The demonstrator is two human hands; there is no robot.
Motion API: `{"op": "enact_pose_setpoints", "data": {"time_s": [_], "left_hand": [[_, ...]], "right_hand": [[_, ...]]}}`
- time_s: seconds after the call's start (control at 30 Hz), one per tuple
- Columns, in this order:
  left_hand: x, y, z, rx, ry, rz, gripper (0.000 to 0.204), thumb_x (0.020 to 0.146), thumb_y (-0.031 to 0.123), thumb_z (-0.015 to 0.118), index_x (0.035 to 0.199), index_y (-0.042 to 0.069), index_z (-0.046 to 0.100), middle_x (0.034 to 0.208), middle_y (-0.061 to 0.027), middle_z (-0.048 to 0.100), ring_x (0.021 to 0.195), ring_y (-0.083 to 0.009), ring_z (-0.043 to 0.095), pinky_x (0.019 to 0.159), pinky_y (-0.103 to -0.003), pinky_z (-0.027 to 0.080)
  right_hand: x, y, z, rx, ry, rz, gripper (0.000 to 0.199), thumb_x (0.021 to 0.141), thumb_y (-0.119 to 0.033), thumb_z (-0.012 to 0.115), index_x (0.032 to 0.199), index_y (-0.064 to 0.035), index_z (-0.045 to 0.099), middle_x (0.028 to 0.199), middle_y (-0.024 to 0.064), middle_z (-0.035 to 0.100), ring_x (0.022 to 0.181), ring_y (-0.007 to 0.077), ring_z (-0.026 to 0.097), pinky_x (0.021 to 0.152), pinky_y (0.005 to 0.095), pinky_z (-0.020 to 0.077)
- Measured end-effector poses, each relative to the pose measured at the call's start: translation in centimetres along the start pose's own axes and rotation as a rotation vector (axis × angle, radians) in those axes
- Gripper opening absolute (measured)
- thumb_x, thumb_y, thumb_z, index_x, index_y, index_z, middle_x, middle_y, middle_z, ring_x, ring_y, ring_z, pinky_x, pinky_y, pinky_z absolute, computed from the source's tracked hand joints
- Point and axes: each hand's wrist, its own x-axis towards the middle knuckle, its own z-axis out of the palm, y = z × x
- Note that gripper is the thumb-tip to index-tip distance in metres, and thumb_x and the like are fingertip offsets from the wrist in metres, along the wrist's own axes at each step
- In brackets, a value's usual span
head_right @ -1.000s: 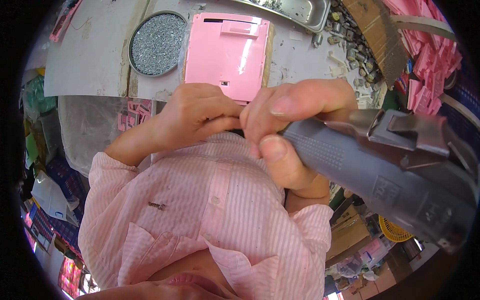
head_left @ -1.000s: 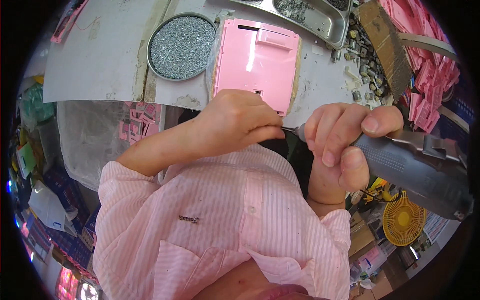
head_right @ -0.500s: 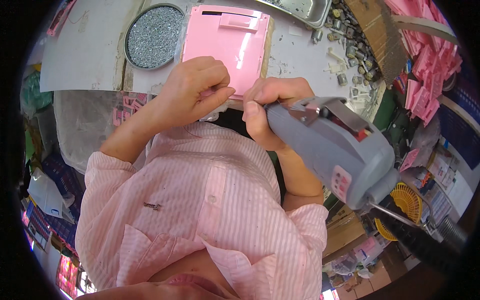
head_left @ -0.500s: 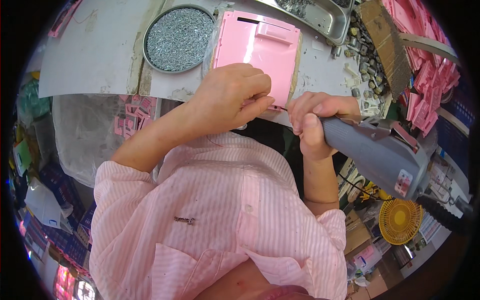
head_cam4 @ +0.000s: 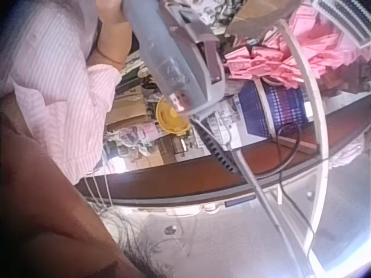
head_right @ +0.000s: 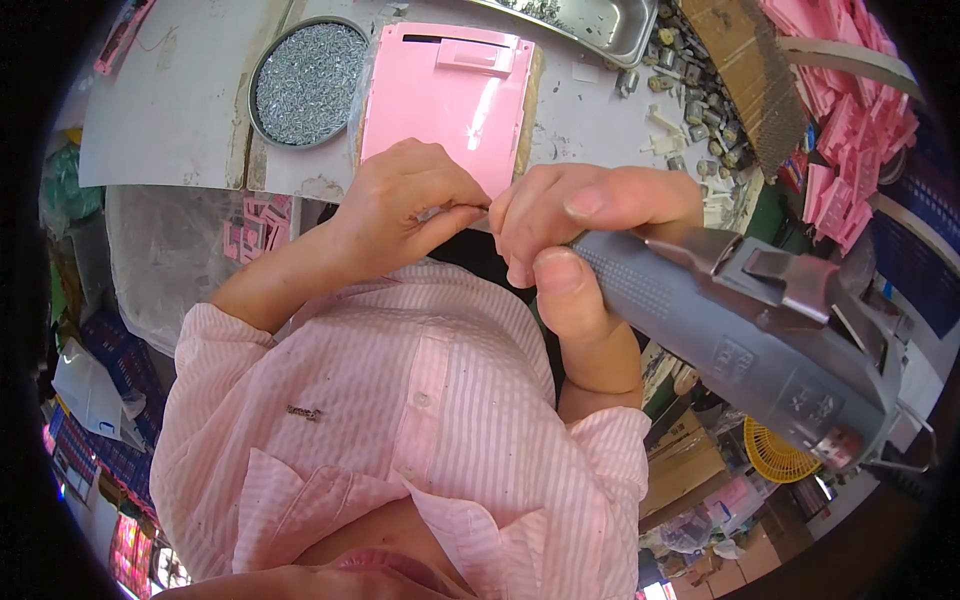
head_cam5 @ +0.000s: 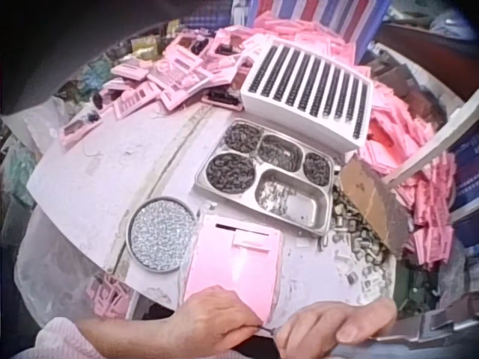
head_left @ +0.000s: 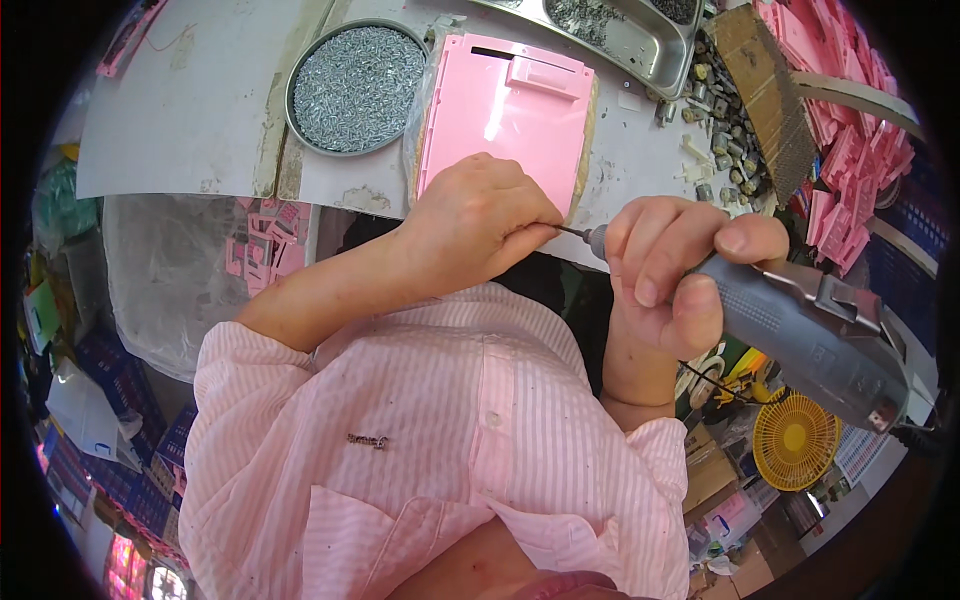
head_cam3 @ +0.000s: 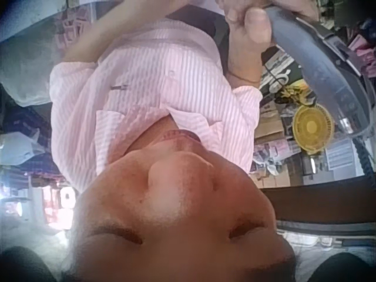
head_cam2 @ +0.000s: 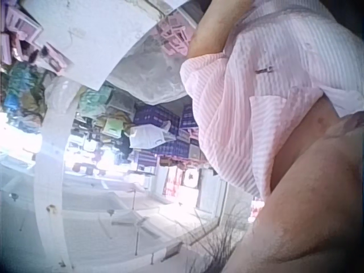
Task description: Assembling and soldering components of a pink toy electronic device.
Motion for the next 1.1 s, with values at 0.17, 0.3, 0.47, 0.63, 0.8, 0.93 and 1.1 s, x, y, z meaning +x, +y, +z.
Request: {"op": "enact_pose_setpoints", "data": {"time_s": [0.17, 0.3, 0.47, 0.63, 0.8, 0.93, 1.1], "left_hand": [[0.5, 0.2, -0.1, 0.144, 0.078, 0.040, 0.019, 0.074, 0.008, 0.080, 0.091, 0.008, 0.071, 0.087, -0.0051, 0.068, 0.082, -0.0261, 0.064, 0.079, -0.039, 0.048], [2.4, -1.4, -3.3, 0.332, 0.293, 0.034, 0.024, 0.069, 0.017, 0.084, 0.086, 0.010, 0.069, 0.099, -0.0059, 0.068, 0.094, -0.0269, 0.062, 0.082, -0.042, 0.044], [0.1, -5.8, -10.4, 0.851, 0.167, -0.330, 0.016, 0.077, 0.024, 0.080, 0.088, 0.013, 0.073, 0.098, 0.0000, 0.068, 0.100, -0.0235, 0.059, 0.092, -0.044, 0.037], [-1.2, -6.6, -10.8, 0.767, 0.107, -0.337, 0.009, 0.083, 0.023, 0.076, 0.085, 0.014, 0.075, 0.091, 0.0028, 0.069, 0.099, -0.0206, 0.059, 0.091, -0.044, 0.036], [-0.2, -7.2, -11.2, 0.773, 0.254, -0.247, 0.007, 0.083, 0.019, 0.075, 0.084, 0.012, 0.075, 0.090, 0.0012, 0.071, 0.090, -0.0222, 0.062, 0.085, -0.040, 0.041], [0.3, -5.8, -9.5, 0.518, 0.274, -0.134, 0.008, 0.079, 0.014, 0.077, 0.083, 0.010, 0.073, 0.086, -0.0004, 0.070, 0.084, -0.0232, 0.063, 0.081, -0.038, 0.044], [1.1, -1.3, -4.5, 0.274, 0.143, 0.097, 0.018, 0.071, 0.005, 0.080, 0.086, 0.007, 0.070, 0.085, -0.0039, 0.068, 0.082, -0.0240, 0.063, 0.078, -0.037, 0.045]], "right_hand": [[0.8, 0.5, -0.1, 0.018, 0.006, -0.044, 0.036, 0.094, -0.017, 0.070, 0.116, -0.0104, 0.042, 0.068, 0.0065, 0.054, 0.058, 0.0175, 0.052, 0.060, 0.0368, 0.0494], [2.5, 2.1, -1.1, -0.037, 0.095, -0.150, 0.032, 0.093, -0.010, 0.064, 0.116, -0.0084, 0.042, 0.065, 0.0067, 0.052, 0.054, 0.0162, 0.049, 0.054, 0.0351, 0.0472], [3.9, 5.9, -2.8, -0.095, 0.185, -0.219, 0.028, 0.091, -0.004, 0.062, 0.111, -0.0028, 0.042, 0.069, 0.0074, 0.054, 0.052, 0.0136, 0.051, 0.049, 0.0296, 0.0473], [3.4, 6.6, -3.0, -0.279, 0.090, -0.130, 0.022, 0.091, -0.002, 0.053, 0.109, -0.0061, 0.043, 0.067, 0.0081, 0.052, 0.053, 0.0150, 0.047, 0.050, 0.0342, 0.0473], [4.4, 5.5, -3.5, -0.181, 0.098, -0.111, 0.029, 0.091, -0.005, 0.059, 0.117, -0.0046, 0.045, 0.066, 0.0061, 0.052, 0.050, 0.0128, 0.047, 0.048, 0.0305, 0.0459], [5.7, 2.2, -1.8, 0.105, 0.082, -0.103, 0.038, 0.093, -0.013, 0.065, 0.123, -0.0068, 0.045, 0.064, 0.0063, 0.052, 0.048, 0.0155, 0.046, 0.048, 0.0327, 0.0437], [5.8, 0.8, -0.5, 0.069, -0.199, -0.080, 0.036, 0.096, -0.020, 0.059, 0.131, -0.0151, 0.050, 0.071, -0.0001, 0.056, 0.051, 0.0113, 0.044, 0.050, 0.0309, 0.0391]]}}
